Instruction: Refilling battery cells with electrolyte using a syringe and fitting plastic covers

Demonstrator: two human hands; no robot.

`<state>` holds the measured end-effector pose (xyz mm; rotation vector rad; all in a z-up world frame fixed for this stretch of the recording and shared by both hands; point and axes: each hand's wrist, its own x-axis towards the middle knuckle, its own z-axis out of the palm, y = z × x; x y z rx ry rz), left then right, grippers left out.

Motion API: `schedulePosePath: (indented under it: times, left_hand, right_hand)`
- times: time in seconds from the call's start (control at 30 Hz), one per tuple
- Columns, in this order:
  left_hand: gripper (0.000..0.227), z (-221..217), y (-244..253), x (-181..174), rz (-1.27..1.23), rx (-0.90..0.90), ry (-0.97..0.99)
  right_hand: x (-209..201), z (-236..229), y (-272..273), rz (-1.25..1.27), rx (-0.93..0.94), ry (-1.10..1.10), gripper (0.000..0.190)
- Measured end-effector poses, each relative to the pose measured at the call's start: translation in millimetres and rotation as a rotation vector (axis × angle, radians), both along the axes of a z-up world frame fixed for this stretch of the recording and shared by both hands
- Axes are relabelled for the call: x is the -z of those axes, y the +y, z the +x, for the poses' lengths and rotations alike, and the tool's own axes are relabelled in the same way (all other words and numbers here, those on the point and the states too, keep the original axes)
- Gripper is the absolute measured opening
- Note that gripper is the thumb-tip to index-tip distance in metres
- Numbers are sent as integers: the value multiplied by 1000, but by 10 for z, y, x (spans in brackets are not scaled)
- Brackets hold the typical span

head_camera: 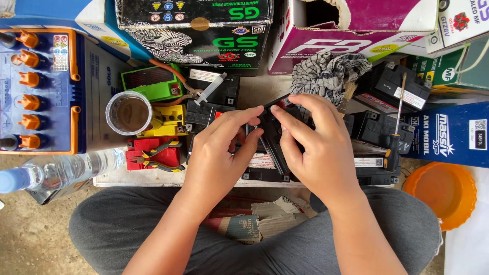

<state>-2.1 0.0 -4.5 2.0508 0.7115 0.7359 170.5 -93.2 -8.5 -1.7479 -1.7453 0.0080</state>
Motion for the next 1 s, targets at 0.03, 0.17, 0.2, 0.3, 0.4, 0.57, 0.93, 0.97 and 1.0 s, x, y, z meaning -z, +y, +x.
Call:
schedulePosePath:
  times: [0.03, 0.17, 0.2, 0.3, 0.4, 0.57, 0.93, 0.97, 1.0]
  left_hand:
    - [36, 0, 1, 6, 1, -2, 2]
    - [38, 1, -7, 28, 7, -13, -2]
    - [38, 1, -4, 28, 6, -13, -1]
    - [37, 2, -4, 28, 3, -19, 12]
    - [37, -2, -10, 14, 4, -17, 16]
    - [39, -4, -13, 15, 19, -11, 13]
    - [46, 141, -15, -37, 50, 18, 35]
    - [48, 159, -13, -34, 50, 25, 40]
    - [48, 177, -13, -40, 51, 28, 41]
  right_hand:
    - [-16, 3, 7, 13, -6, -27, 30]
    - [-21, 10, 9, 10, -21, -15, 31]
    - [-24, 3, 15, 9, -21, -14, 31]
    - [-31, -15, 15, 7, -5, -32, 31]
    - [-13, -25, 3, -2, 8, -45, 32]
    - [38, -20, -17, -24, 1, 40, 35]
    - [28, -48, -63, -54, 49, 308, 40]
    - [43, -52, -76, -35, 82, 383, 44]
    - [57, -53, -87, -34, 84, 384, 44]
